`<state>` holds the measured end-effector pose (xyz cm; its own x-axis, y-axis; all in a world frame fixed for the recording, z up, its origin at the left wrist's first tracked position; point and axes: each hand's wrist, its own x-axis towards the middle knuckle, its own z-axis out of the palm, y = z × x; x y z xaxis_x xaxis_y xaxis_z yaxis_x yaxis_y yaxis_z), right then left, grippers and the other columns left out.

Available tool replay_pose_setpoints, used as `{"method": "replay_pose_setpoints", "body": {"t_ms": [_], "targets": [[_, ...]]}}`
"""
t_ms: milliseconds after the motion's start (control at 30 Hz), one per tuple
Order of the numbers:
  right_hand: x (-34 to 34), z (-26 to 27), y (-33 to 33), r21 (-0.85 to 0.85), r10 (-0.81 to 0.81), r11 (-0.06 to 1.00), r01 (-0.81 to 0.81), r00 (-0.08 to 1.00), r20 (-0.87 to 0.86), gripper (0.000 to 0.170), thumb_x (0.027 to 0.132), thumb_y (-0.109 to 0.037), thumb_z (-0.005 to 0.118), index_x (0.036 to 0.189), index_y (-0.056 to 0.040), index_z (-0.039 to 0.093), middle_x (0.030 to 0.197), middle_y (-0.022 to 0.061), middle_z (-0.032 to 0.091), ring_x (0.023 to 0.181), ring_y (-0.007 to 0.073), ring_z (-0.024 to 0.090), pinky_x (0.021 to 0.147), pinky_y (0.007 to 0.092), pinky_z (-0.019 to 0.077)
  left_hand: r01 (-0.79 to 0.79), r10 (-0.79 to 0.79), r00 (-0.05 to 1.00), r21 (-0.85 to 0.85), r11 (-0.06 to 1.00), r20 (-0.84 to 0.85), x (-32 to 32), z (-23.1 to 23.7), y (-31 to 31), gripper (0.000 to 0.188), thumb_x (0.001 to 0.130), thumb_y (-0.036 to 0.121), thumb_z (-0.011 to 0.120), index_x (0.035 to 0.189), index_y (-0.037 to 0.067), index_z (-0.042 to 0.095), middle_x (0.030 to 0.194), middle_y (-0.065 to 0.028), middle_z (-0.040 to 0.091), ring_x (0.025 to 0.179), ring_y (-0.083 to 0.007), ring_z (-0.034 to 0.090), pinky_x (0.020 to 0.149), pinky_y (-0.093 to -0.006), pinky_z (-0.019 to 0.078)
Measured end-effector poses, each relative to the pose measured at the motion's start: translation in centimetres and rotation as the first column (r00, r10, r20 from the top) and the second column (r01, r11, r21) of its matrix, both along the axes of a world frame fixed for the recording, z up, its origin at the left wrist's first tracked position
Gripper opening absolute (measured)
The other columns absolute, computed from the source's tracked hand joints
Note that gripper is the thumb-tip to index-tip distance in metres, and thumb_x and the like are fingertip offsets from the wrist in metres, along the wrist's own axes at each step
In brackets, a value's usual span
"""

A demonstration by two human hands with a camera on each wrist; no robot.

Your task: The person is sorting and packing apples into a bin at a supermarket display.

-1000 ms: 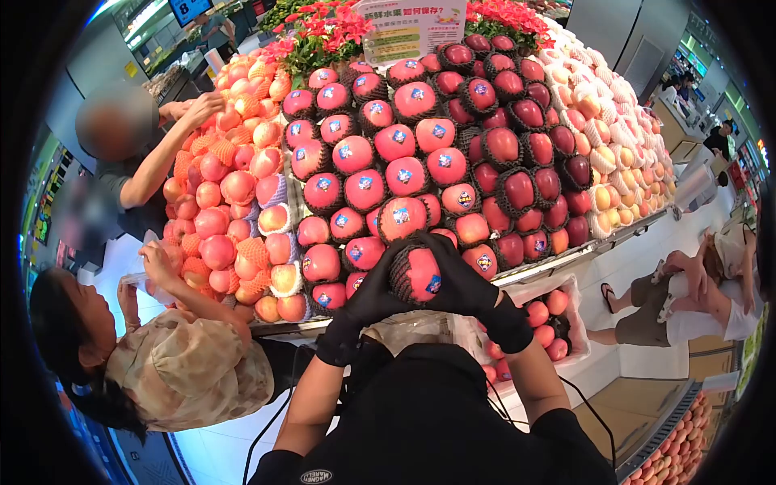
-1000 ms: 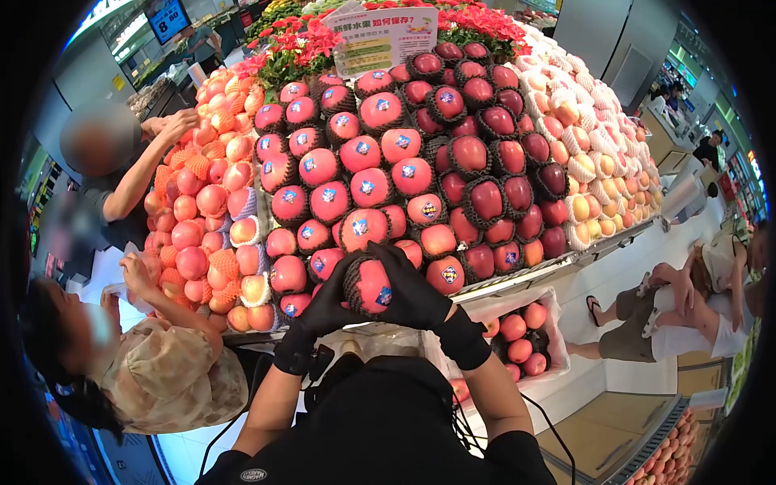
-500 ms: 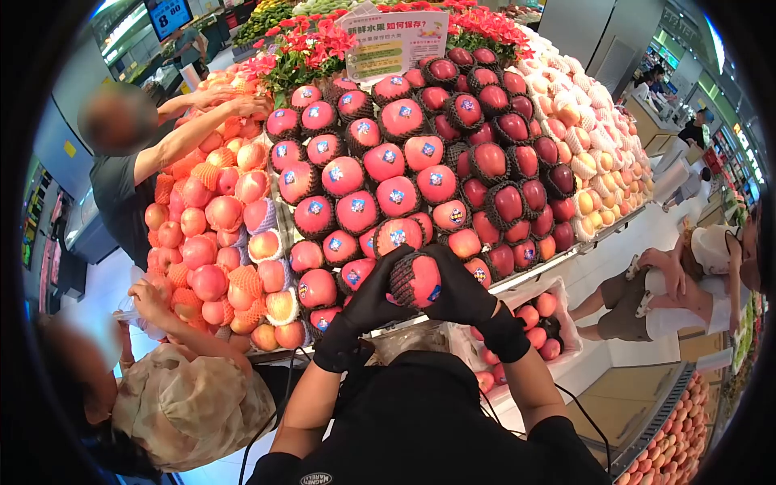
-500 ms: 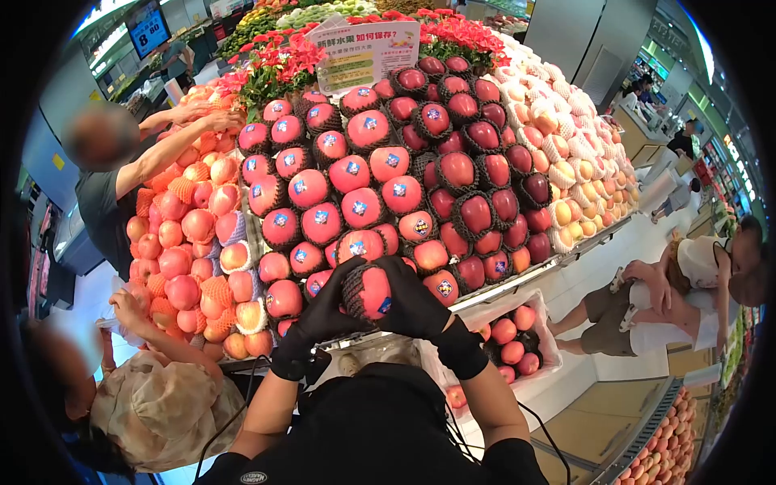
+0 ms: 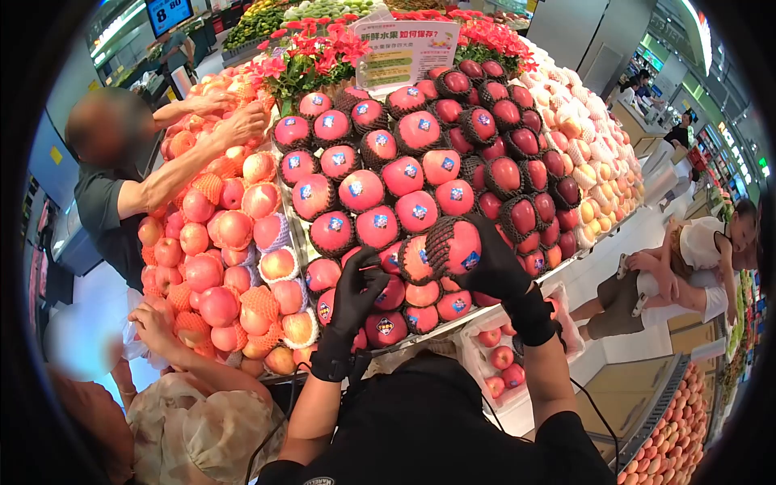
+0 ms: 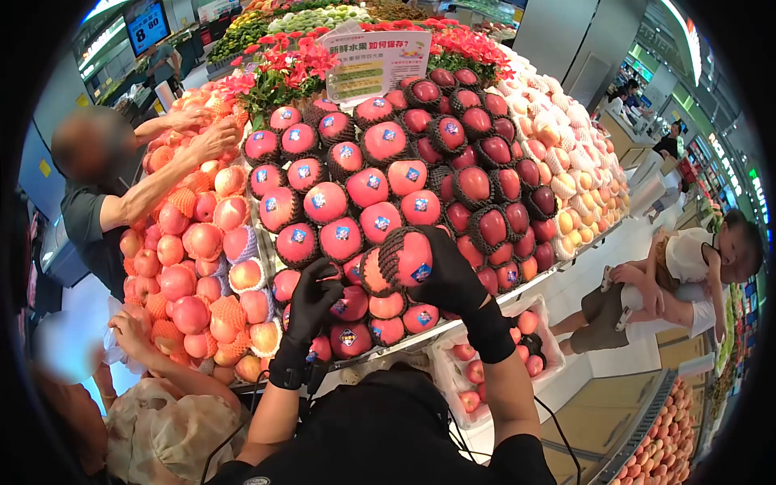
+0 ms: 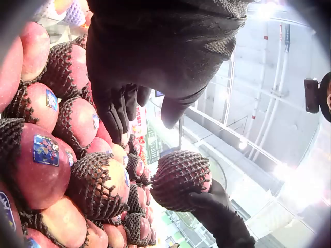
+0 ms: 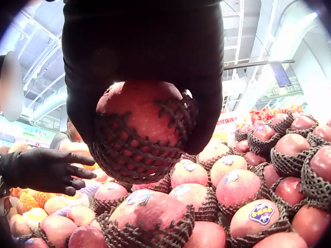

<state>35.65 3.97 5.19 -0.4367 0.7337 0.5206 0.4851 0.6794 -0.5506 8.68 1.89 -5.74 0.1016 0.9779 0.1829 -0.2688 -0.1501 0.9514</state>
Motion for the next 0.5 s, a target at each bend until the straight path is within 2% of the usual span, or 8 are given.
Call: {"method": "replay_pose_setpoints", "body": {"t_ms": [33,67,133,267,333,400,467,500], "targets": [[0.1,0.5,0.6,-0.014,0.005,1.0,-0.005,1.0,-0.005,0.081,0.056,-0.01,0.083,0.129,-0.0041,0.046,0.123,0.0165,0.051,0.114,0.0369,0.05,0.098,0.0422,0.0415,-0.008,0.008,1.0,-0.024,1.0,0.014,-0.4,-0.4,0.2,0.049,0.086,-0.004,0.062,0.131,0.001,0.044,0.117,-0.0096,0.055,0.097,-0.0156,0.059,0.084,-0.0304,0.0509],[0.0,0.2,1.5,-0.173,-0.051,0.984,0.046,0.998,-0.023,0.08,0.058,-0.01,0.082,0.129,-0.0046,0.045,0.125,0.0168,0.05,0.116,0.0371,0.049,0.099,0.0425,0.041,-0.017,0.018,0.999,-0.046,0.999,0.027,-0.7,-1.1,0.4,0.046,0.087,-0.004,0.062,0.129,0.0,0.046,0.115,-0.0096,0.056,0.098,-0.0157,0.059,0.085,-0.0302,0.0507],[-0.5,1.6,3.2,-0.112,-0.016,0.994,0.015,1.0,-0.009,0.079,0.06,-0.011,0.082,0.129,-0.0047,0.045,0.125,0.0168,0.049,0.118,0.0368,0.048,0.099,0.043,0.0405,-0.073,0.077,0.996,-0.077,0.994,0.052,-0.8,-0.9,0.6,0.032,0.089,-0.002,0.061,0.12,-0.002,0.052,0.108,-0.0088,0.059,0.098,-0.0159,0.059,0.084,-0.0296,0.0517],[0.0,2.7,7.7,0.039,0.007,0.999,-0.009,0.998,0.062,0.077,0.063,-0.012,0.08,0.13,-0.0049,0.043,0.126,0.0167,0.049,0.121,0.0369,0.045,0.1,0.0442,0.0396,-0.21,0.21,0.976,0.01,0.978,-0.052,-1.4,-1.1,1.1,0.025,0.092,0.003,0.06,0.116,0.0,0.056,0.105,-0.0079,0.062,0.097,-0.0154,0.06,0.081,-0.0298,0.0539],[0.1,3.9,10.5,0.196,0.019,0.979,-0.047,0.99,0.142,0.084,0.063,-0.014,0.082,0.134,-0.0021,0.038,0.127,0.0193,0.045,0.119,0.0404,0.046,0.101,0.0444,0.0393,-0.208,0.209,0.978,-0.057,0.976,0.013,-1.6,-1.2,1.2,0.026,0.091,0.004,0.061,0.117,0.0,0.056,0.104,-0.0054,0.062,0.095,-0.0124,0.058,0.081,-0.0263,0.0499],[0.5,3.3,13.2,0.211,-0.039,0.977,0.012,0.991,0.126,0.085,0.063,-0.013,0.081,0.134,-0.0023,0.038,0.129,0.0193,0.045,0.12,0.0401,0.045,0.102,0.0448,0.039,-0.213,0.22,0.974,-0.116,0.97,0.049,-1.8,-1.7,1.4,0.027,0.091,0.005,0.062,0.117,0.0,0.056,0.103,-0.0043,0.062,0.093,-0.0111,0.058,0.08,-0.0251,0.0482],[1.1,3.8,17.1,0.211,0.032,0.975,-0.064,0.988,0.152,0.086,0.062,-0.014,0.081,0.135,-0.0024,0.037,0.131,0.0195,0.045,0.122,0.0393,0.045,0.102,0.0442,0.0392,-0.252,0.255,0.967,-0.115,0.961,0.009,-1.7,-1.0,1.2,0.028,0.091,0.004,0.063,0.117,0.0,0.056,0.104,-0.0047,0.062,0.093,-0.0113,0.058,0.08,-0.0254,0.0485],[1.0,4.1,18.7,0.206,0.017,0.978,-0.043,0.992,0.124,0.085,0.06,-0.013,0.081,0.134,-0.0025,0.039,0.128,0.0201,0.047,0.12,0.0398,0.046,0.1,0.0448,0.0402,-0.271,0.272,0.962,-0.112,0.956,-0.011,-1.7,-0.7,1.2,0.028,0.091,0.004,0.063,0.118,0.0,0.056,0.104,-0.0048,0.062,0.093,-0.0114,0.058,0.081,-0.0255,0.0486]]}}
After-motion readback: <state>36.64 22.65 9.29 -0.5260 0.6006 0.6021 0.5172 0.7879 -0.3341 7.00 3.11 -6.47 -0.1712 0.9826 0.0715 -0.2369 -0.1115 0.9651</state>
